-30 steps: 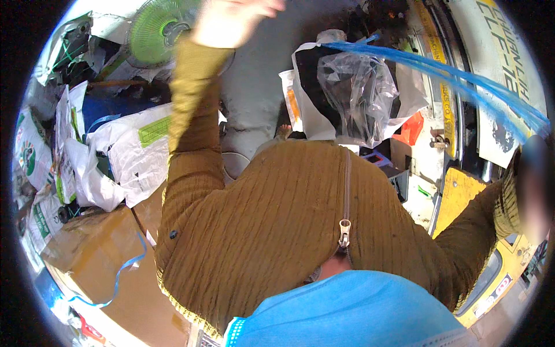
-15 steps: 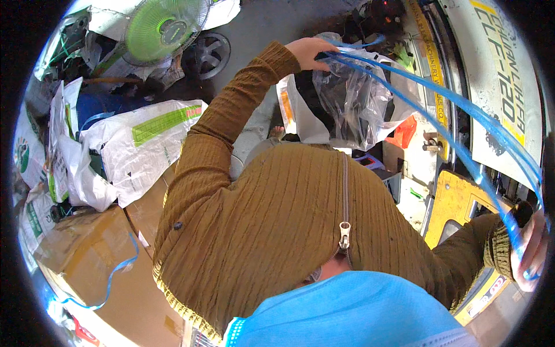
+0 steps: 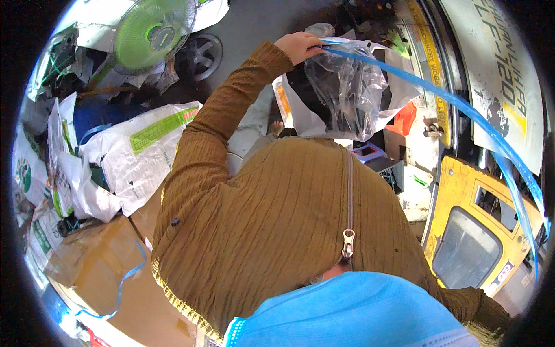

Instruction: The person places a black object wrapped in plastic into a white sack and secures it by tying a blue strap around the sack's opening. The person then adjusts the sack and strap to ensure it is closed.

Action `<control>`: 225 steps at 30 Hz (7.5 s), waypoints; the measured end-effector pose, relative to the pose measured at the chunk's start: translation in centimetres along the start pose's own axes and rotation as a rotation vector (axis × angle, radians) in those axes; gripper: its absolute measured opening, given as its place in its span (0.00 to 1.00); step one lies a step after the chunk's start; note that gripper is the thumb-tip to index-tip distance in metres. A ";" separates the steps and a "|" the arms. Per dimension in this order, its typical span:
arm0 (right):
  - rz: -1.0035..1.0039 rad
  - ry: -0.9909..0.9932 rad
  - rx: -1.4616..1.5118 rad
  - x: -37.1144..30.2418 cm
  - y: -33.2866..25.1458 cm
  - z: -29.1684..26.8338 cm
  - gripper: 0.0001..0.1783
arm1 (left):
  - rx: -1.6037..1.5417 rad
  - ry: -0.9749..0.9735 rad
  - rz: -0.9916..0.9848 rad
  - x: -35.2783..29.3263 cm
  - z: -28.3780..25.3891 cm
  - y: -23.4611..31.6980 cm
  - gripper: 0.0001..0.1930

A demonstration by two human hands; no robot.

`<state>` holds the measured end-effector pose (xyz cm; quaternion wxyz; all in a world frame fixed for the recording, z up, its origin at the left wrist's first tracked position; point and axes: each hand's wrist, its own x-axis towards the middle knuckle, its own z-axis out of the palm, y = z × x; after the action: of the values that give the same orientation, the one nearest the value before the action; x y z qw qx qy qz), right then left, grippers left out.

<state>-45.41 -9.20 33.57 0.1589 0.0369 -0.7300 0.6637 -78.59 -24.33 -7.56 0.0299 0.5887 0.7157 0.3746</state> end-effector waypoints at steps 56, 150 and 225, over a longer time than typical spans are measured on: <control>-0.007 -0.006 -1.096 -8.9 40.6 4.2 0.21 | -1.059 0.555 -0.847 -1.3 2.6 11.7 0.13; 0.427 0.168 -0.841 -10.4 40.9 11.8 0.11 | -0.044 -0.208 0.157 -4.5 6.7 11.4 0.09; 0.322 -0.234 -0.683 -9.9 32.8 1.2 0.13 | 0.098 0.205 0.253 -9.3 10.8 15.6 0.09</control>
<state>-44.98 -8.15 -0.68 -0.0283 -0.0578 -0.9184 0.3905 -57.71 -26.53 -10.08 -0.1192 0.6335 0.6527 0.3980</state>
